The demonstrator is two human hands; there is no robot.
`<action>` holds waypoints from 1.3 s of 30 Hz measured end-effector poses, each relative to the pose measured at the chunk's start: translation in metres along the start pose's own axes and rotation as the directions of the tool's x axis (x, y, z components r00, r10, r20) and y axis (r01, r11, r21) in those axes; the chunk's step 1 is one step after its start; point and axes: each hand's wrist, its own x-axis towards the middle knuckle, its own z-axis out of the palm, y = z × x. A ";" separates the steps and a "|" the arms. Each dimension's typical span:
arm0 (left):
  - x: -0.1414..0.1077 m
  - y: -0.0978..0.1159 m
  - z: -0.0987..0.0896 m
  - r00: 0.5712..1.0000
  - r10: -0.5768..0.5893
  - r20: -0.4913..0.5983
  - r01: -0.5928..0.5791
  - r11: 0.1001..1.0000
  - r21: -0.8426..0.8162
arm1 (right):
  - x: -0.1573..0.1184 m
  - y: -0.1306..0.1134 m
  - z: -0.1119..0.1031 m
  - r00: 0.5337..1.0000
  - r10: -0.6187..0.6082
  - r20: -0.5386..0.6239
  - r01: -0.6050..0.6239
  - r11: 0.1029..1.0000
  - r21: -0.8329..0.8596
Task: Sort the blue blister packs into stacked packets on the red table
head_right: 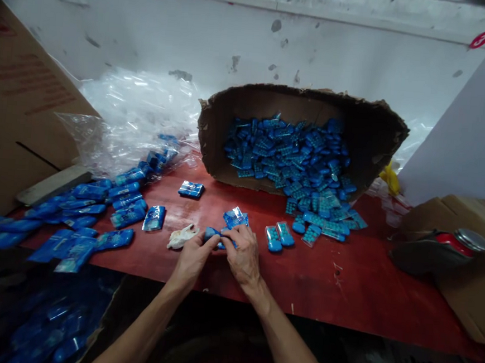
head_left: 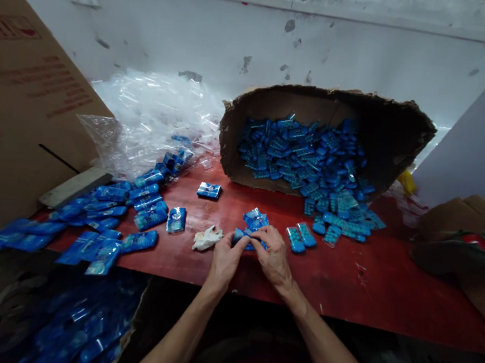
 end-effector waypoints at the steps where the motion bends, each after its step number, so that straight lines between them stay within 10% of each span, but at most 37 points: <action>1: 0.001 -0.001 0.001 0.998 -0.061 0.028 0.064 0.993 -0.097 | -0.002 -0.001 0.001 1.000 0.021 -0.002 -0.021 0.997 0.081; 9: -0.002 -0.014 0.000 0.975 -0.207 0.076 0.221 0.927 -0.304 | -0.004 0.018 0.011 0.837 0.412 0.360 -0.542 0.535 0.648; 25: -0.009 -0.017 0.017 0.959 -0.280 0.044 0.273 0.869 -0.413 | -0.010 0.014 0.013 0.861 0.466 0.203 -0.495 0.676 0.546; 39: -0.010 -0.016 0.010 0.982 -0.186 0.036 0.190 0.955 -0.226 | -0.009 0.013 0.010 0.805 0.464 0.369 -0.557 0.377 0.740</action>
